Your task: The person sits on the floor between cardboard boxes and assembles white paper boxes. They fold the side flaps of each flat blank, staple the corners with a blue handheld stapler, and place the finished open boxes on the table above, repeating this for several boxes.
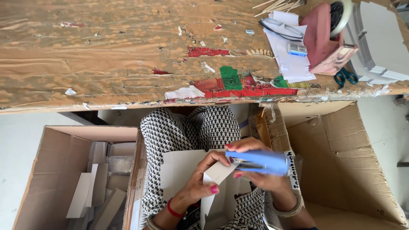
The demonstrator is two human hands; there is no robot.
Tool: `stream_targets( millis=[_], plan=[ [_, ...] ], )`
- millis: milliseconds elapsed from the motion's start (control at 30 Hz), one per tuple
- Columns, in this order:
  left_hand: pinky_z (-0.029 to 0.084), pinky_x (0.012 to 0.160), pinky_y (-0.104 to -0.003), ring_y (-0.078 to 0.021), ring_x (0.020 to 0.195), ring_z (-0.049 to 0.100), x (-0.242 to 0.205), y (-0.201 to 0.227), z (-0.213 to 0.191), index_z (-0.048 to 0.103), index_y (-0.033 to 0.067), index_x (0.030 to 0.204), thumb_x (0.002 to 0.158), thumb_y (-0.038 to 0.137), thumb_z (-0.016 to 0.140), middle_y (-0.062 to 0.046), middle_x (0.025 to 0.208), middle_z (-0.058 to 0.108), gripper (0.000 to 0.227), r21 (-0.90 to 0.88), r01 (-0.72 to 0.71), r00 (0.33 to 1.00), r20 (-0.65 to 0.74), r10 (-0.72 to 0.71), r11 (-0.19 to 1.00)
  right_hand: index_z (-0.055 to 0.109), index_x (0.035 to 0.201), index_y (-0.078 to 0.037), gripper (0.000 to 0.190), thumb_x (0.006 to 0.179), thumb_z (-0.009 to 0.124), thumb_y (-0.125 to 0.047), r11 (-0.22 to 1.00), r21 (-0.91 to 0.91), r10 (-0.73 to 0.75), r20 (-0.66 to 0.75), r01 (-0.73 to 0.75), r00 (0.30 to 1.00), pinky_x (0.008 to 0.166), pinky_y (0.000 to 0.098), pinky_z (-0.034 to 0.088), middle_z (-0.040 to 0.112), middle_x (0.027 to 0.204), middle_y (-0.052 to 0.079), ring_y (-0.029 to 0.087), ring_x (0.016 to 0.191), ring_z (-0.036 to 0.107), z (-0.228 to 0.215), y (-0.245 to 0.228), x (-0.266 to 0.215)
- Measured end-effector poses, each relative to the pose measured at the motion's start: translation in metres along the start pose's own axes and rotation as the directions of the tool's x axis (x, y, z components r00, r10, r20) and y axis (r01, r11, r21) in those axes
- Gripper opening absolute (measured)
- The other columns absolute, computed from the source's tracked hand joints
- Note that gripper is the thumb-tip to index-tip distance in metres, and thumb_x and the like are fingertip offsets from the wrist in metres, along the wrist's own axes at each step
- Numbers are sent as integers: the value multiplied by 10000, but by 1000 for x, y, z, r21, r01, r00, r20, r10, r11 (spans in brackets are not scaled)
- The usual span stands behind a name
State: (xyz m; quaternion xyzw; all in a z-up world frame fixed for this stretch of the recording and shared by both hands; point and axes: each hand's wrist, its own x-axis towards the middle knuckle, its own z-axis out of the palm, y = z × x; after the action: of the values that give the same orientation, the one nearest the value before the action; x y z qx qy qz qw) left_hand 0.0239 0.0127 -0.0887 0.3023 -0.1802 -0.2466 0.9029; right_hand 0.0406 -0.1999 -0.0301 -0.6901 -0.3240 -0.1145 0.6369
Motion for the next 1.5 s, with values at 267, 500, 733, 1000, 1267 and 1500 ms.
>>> stream_targets(
  millis=[267, 500, 733, 1000, 1267, 1500],
  plan=[
    [511, 1104, -388, -214, 1237, 582, 36, 136, 7, 536, 108, 1319, 861, 297, 881, -121, 1397, 587, 604, 655, -449, 757, -83, 648, 608, 410, 1524, -14, 666, 937, 714, -92, 525, -838, 200, -50, -150, 978, 1090, 508, 414, 548, 1404, 213, 379, 1290, 509, -68, 44, 118],
    [566, 1062, -314, -163, 1145, 721, 37, 80, -42, 681, 94, 1176, 903, -30, 743, -66, 1195, 748, 306, 976, -109, 741, -47, 669, 189, 673, 1260, -67, 312, 953, 715, -106, 653, -757, -173, -138, 9, 975, 1023, 419, 492, 632, 1269, 119, 267, 1179, 596, -26, 78, 62],
    [500, 908, -443, -331, 983, 662, -7, 10, -63, 673, -6, 1140, 806, 176, 800, -173, 1052, 704, 401, 921, 254, 967, -251, 50, -295, 658, 1118, -38, 307, 827, 752, -61, 708, -699, 400, 275, -104, 874, 937, 478, 472, 633, 1183, 120, 311, 1117, 603, 42, 85, -44],
    [521, 915, -434, -335, 970, 668, -30, 8, -50, 651, -79, 1200, 831, 102, 729, -221, 1195, 702, 418, 954, 112, 937, -7, 350, -280, 656, 1197, -36, 402, 805, 745, -52, 633, -769, 338, 170, -89, 926, 977, 506, 417, 670, 1143, 121, 300, 1102, 600, 54, 64, -36],
    [564, 898, -398, -298, 952, 707, -37, 20, -37, 729, -28, 1123, 868, -36, 645, -155, 1116, 737, 269, 971, 102, 936, -21, 350, -215, 706, 1145, -47, 270, 876, 704, -21, 719, -680, 305, 118, -147, 945, 956, 440, 488, 723, 1138, 116, 289, 1061, 662, 40, 47, -45],
    [538, 1012, -435, -319, 1099, 696, -40, 32, -27, 726, -18, 1172, 811, -63, 624, -177, 1185, 730, 377, 960, 55, 951, 33, 306, -274, 719, 1123, -41, 277, 847, 714, -21, 711, -695, 266, 125, -107, 956, 1099, 501, 438, 705, 1232, 159, 316, 1223, 631, 42, 37, -37]
  ],
)
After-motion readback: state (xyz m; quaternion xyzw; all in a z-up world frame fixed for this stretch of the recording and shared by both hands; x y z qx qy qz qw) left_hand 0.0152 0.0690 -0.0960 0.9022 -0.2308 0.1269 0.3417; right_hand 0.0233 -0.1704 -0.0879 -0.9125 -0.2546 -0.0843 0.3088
